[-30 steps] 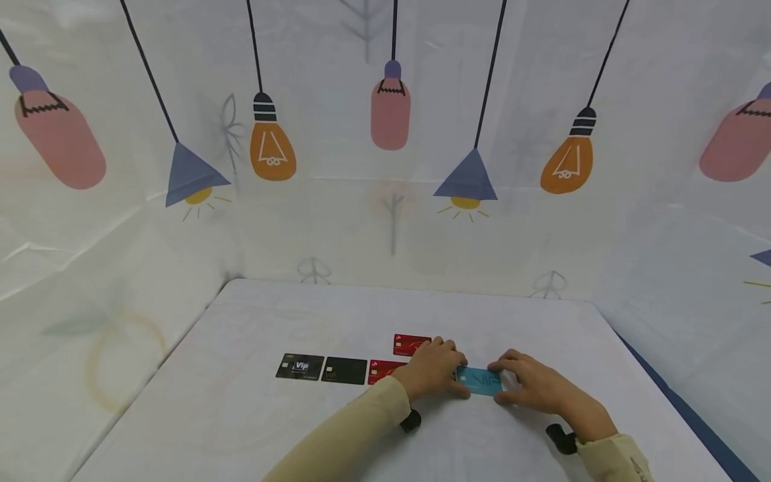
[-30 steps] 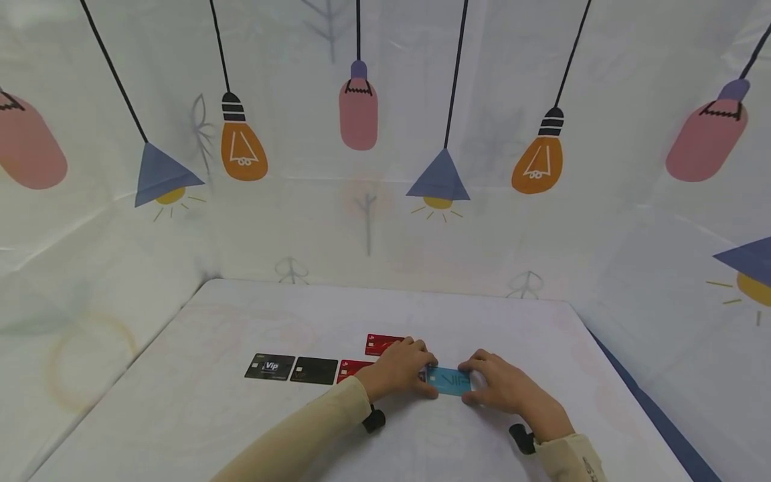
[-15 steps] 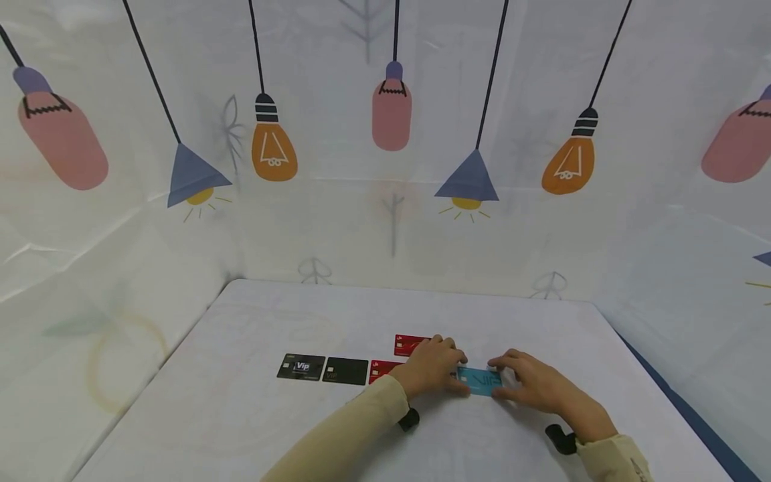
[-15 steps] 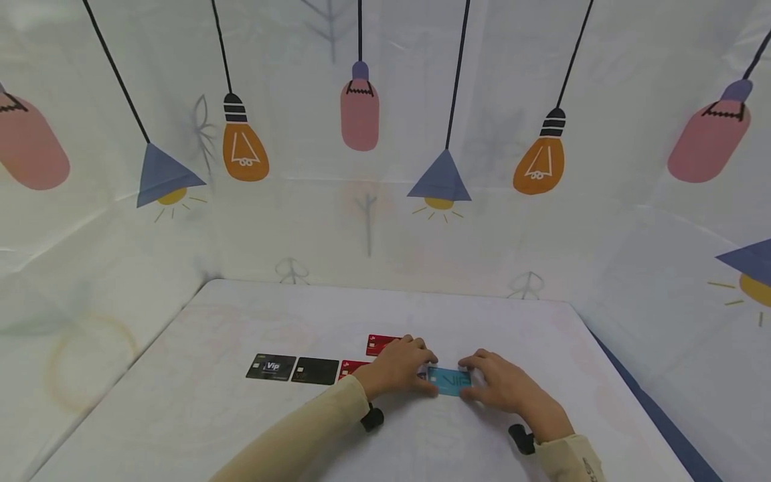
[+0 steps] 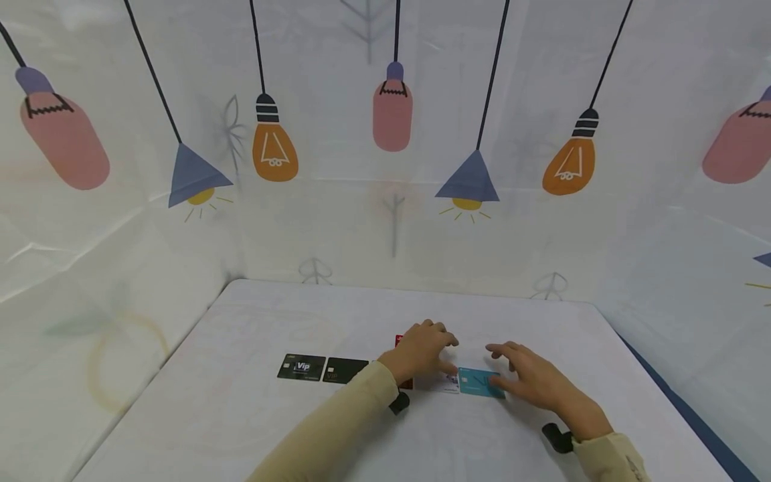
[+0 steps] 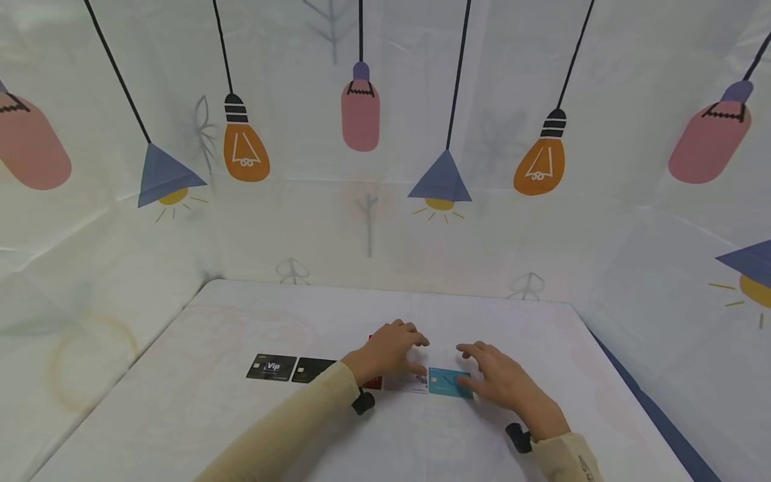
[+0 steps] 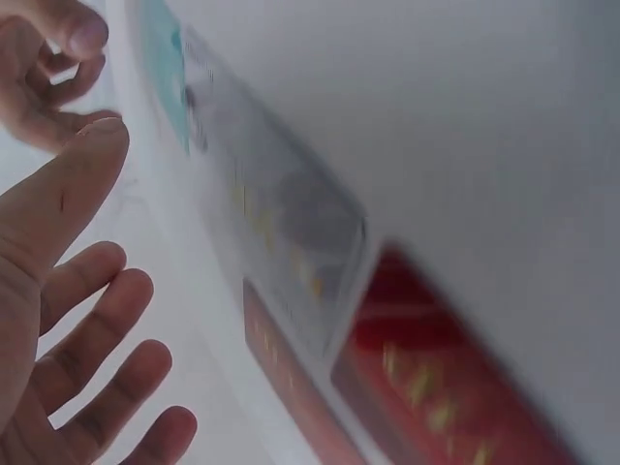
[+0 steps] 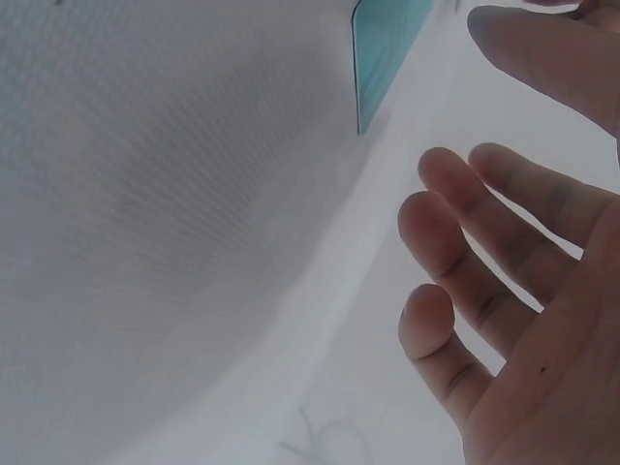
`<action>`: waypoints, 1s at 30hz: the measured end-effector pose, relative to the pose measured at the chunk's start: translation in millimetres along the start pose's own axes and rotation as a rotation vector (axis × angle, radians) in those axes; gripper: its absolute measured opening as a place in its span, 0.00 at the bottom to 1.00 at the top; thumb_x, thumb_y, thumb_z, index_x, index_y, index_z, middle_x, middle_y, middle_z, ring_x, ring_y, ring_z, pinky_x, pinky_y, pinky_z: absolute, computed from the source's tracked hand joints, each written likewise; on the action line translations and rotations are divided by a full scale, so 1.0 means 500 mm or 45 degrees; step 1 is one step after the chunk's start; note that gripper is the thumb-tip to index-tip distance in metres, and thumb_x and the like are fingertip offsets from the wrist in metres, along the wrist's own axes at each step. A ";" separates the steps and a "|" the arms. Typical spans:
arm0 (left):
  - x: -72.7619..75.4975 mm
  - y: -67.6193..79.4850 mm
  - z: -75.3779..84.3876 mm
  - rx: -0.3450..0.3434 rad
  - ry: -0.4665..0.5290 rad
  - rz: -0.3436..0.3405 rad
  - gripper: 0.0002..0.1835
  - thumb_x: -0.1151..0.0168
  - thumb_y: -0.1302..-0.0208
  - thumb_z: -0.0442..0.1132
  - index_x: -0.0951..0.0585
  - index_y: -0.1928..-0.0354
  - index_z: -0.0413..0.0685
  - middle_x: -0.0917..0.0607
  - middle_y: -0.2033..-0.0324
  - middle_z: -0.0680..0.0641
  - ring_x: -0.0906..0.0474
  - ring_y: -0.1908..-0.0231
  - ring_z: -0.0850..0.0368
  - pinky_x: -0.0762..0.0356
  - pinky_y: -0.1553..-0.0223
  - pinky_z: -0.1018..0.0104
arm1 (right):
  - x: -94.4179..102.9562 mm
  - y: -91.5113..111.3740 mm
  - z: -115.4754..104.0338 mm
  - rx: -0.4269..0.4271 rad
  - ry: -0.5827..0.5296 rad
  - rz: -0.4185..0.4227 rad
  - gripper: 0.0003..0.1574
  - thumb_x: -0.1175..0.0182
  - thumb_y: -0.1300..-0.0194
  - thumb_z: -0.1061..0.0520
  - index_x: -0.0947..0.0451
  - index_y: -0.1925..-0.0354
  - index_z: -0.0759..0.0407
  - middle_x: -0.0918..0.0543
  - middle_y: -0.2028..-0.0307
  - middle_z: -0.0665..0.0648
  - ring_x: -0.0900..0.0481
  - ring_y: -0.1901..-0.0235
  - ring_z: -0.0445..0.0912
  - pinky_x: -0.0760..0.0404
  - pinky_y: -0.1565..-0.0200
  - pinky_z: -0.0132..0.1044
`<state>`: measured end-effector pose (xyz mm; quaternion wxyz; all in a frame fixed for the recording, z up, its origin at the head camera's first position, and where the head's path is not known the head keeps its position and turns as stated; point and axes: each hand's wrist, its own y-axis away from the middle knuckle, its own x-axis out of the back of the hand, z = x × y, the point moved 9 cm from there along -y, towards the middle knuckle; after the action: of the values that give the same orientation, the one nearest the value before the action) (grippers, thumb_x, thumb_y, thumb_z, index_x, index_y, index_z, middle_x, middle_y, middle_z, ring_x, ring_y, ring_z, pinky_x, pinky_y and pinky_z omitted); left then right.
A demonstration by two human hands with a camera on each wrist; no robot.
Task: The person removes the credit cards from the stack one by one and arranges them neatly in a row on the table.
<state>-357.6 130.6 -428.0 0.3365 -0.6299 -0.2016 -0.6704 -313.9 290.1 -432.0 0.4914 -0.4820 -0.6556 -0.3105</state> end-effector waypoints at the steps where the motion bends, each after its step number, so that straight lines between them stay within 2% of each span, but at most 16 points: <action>1: 0.004 -0.001 -0.007 0.004 -0.007 0.004 0.29 0.28 0.42 0.62 0.17 0.40 0.62 0.17 0.47 0.56 0.24 0.49 0.57 0.24 0.50 0.64 | 0.000 -0.001 -0.001 -0.004 0.001 0.000 0.38 0.28 0.38 0.43 0.26 0.35 0.56 0.18 0.48 0.53 0.22 0.57 0.46 0.21 0.62 0.42; 9: 0.029 0.014 -0.065 0.053 -0.014 0.040 0.29 0.27 0.40 0.59 0.18 0.38 0.59 0.17 0.45 0.54 0.24 0.48 0.55 0.24 0.48 0.61 | -0.002 -0.017 -0.003 -0.054 -0.003 0.018 0.33 0.33 0.32 0.46 0.26 0.34 0.55 0.19 0.46 0.53 0.23 0.55 0.47 0.20 0.58 0.44; 13: 0.033 0.027 -0.098 0.096 0.005 0.043 0.29 0.28 0.39 0.58 0.19 0.38 0.58 0.18 0.43 0.52 0.24 0.47 0.55 0.24 0.46 0.60 | -0.002 -0.028 -0.012 -0.018 -0.003 0.044 0.34 0.33 0.32 0.45 0.26 0.33 0.56 0.19 0.45 0.55 0.23 0.56 0.47 0.21 0.58 0.44; 24: 0.011 0.058 -0.178 0.192 -0.026 -0.046 0.34 0.26 0.43 0.59 0.20 0.36 0.57 0.18 0.42 0.51 0.25 0.47 0.54 0.26 0.44 0.58 | -0.015 -0.071 -0.041 0.007 -0.058 0.030 0.34 0.32 0.33 0.47 0.26 0.33 0.56 0.19 0.44 0.56 0.23 0.55 0.48 0.20 0.57 0.43; 30: 0.002 0.072 -0.198 0.222 -0.007 -0.088 0.35 0.25 0.44 0.60 0.20 0.36 0.56 0.18 0.42 0.52 0.26 0.46 0.54 0.27 0.43 0.56 | -0.033 -0.102 -0.068 -0.005 -0.073 0.014 0.35 0.30 0.35 0.48 0.26 0.33 0.55 0.19 0.43 0.55 0.22 0.54 0.49 0.18 0.53 0.47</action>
<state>-402.1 36.8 -444.8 0.3663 -0.5925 -0.2817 -0.6599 -349.1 237.4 -433.1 0.4731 -0.4952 -0.6661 -0.2953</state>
